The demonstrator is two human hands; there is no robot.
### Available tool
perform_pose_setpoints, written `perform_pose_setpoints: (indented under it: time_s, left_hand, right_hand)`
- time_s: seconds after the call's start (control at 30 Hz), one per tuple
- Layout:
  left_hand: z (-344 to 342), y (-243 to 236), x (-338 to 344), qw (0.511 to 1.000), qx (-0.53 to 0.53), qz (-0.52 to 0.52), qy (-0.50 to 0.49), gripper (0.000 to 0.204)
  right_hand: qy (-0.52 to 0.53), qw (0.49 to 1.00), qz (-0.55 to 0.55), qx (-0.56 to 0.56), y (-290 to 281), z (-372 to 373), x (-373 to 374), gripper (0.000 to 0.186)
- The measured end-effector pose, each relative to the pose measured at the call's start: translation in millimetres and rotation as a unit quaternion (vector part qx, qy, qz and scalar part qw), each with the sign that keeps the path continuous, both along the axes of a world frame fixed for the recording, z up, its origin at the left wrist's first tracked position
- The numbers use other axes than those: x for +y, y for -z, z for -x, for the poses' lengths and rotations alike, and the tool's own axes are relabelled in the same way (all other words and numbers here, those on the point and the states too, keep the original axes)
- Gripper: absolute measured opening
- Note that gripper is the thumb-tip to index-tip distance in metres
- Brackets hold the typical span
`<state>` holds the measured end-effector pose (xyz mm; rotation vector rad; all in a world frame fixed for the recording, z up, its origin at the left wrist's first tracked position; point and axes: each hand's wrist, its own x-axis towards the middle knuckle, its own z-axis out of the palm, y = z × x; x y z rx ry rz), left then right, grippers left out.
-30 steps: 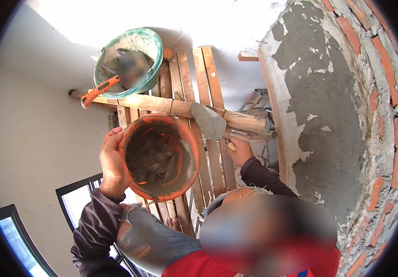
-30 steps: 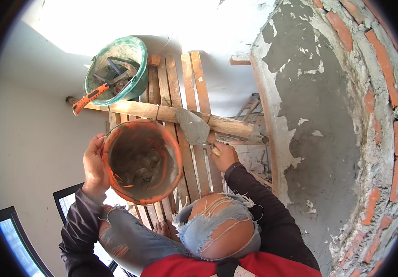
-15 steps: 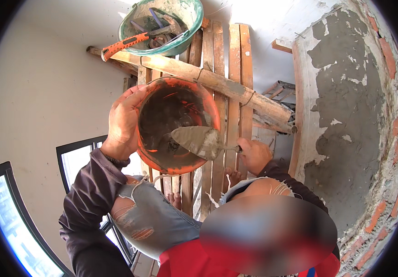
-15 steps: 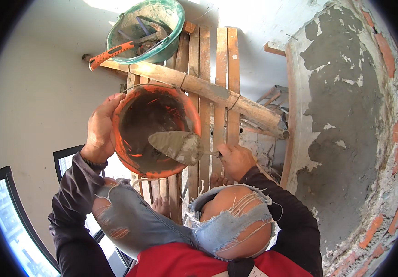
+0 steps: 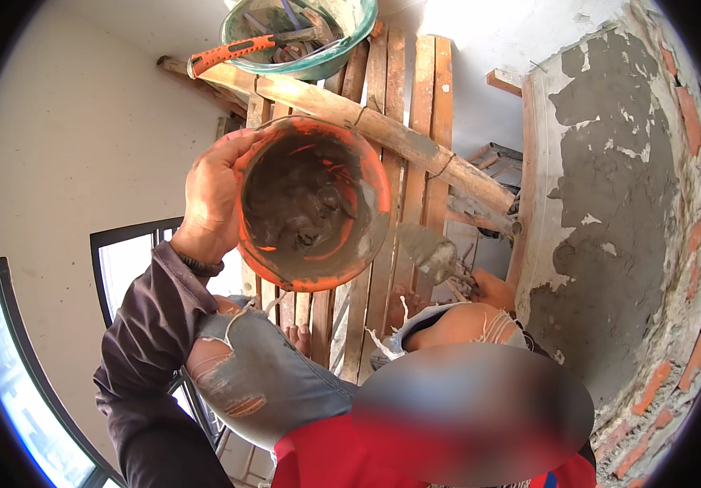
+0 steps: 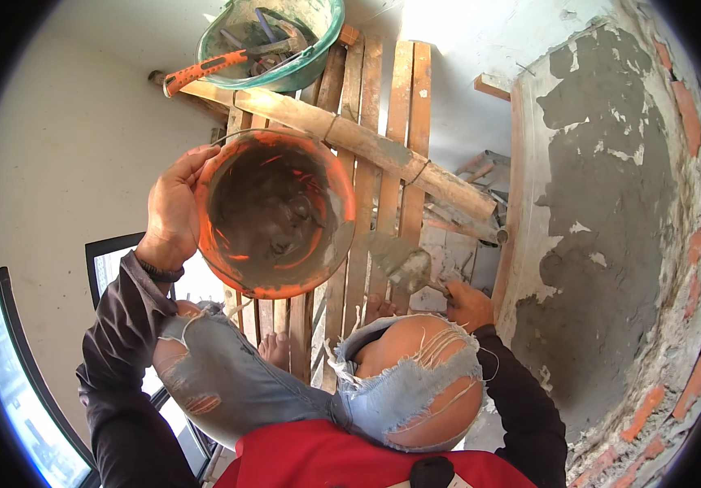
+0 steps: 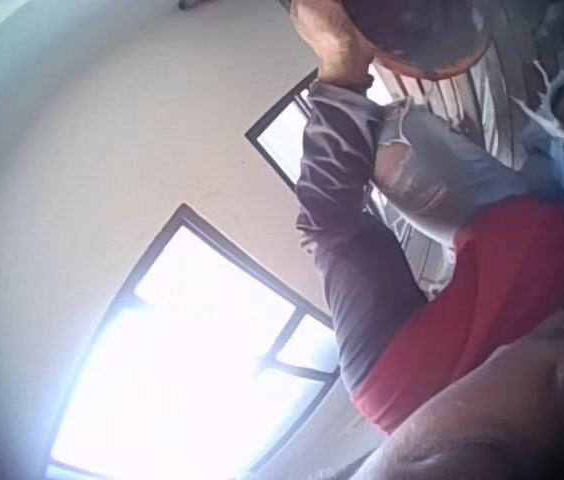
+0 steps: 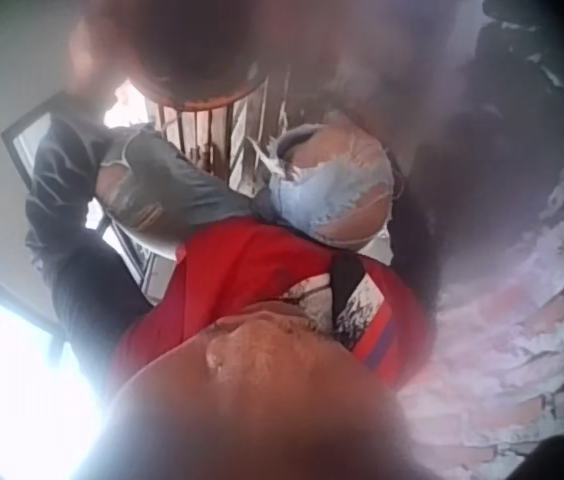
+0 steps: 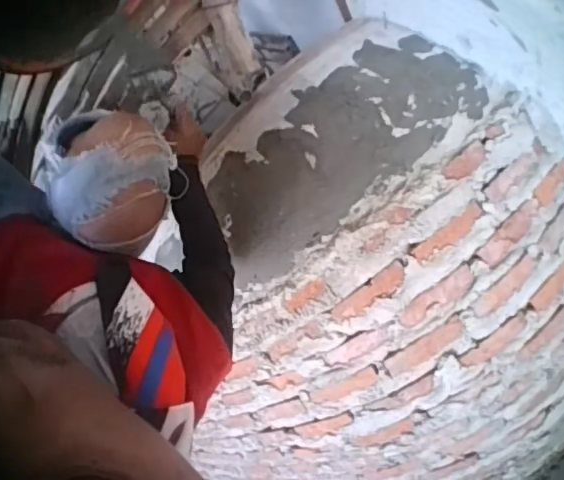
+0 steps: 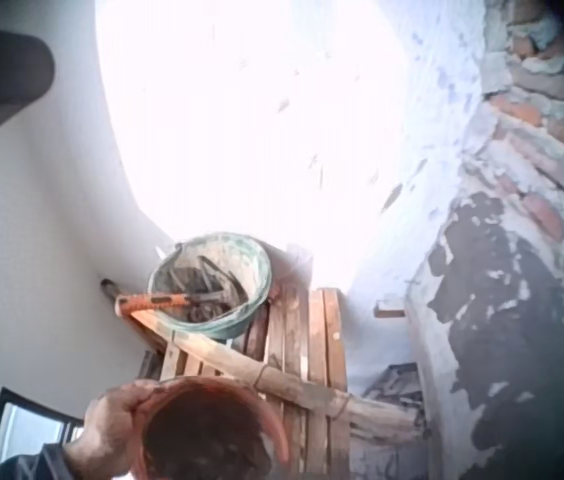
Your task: The person scoops cement from a bucket with a trowel and applies it to a brick wall to plaster it.
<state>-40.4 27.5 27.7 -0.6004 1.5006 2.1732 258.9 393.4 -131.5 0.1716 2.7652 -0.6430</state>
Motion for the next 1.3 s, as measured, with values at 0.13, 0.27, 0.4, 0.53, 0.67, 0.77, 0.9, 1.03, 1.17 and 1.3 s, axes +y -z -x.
perform_pose_setpoints:
  time_s: [0.13, 0.27, 0.4, 0.53, 0.67, 0.77, 0.9, 1.03, 1.17, 1.3]
  left_hand:
    - [6, 7, -4, 1.000, 0.000, -0.010, 0.001, 0.023]
    - [0, 2, -11, 1.000, -0.015, 0.012, -0.005, 0.020]
    - [5, 9, -17, 1.000, -0.005, -0.010, -0.017, 0.022]
    - [9, 19, -38, 1.000, -0.005, 0.013, -0.001, 0.026]
    - [1, 28, -60, 1.000, 0.003, -0.002, -0.011, 0.026]
    - [-2, 22, -51, 1.000, 0.009, -0.028, 0.002, 0.024]
    - [-9, 10, -35, 0.999, -0.003, -0.039, -0.005, 0.023]
    - [-12, 20, -21, 0.998, 0.035, -0.021, 0.050, 0.021]
    - [-9, 23, -6, 0.995, 0.071, 0.053, 0.054, 0.018]
    - [-18, 9, 5, 0.990, 0.084, 0.105, 0.041, 0.020]
  right_hand:
    - [0.029, 0.977, 0.046, 0.204, -21, 21, -9, 0.037]
    - [-0.004, 0.969, 0.207, 0.131, -20, 61, -63, 0.045]
    - [-0.065, 0.986, 0.072, 0.132, -10, 98, -90, 0.042]
    - [-0.056, 0.994, 0.063, 0.071, 21, 94, -95, 0.034]
    - [-0.060, 0.994, 0.075, 0.054, 79, 36, -46, 0.036]
    - [0.011, 0.993, 0.109, 0.041, 81, -18, 14, 0.037]
    - [0.007, 0.982, 0.025, 0.185, 23, 18, 21, 0.036]
    - [-0.115, 0.958, -0.221, 0.138, -108, 140, -19, 0.028]
    - [-0.256, 0.940, -0.221, 0.036, -144, 184, -29, 0.026]
    - [-0.258, 0.955, -0.140, -0.050, -109, 153, -53, 0.025]
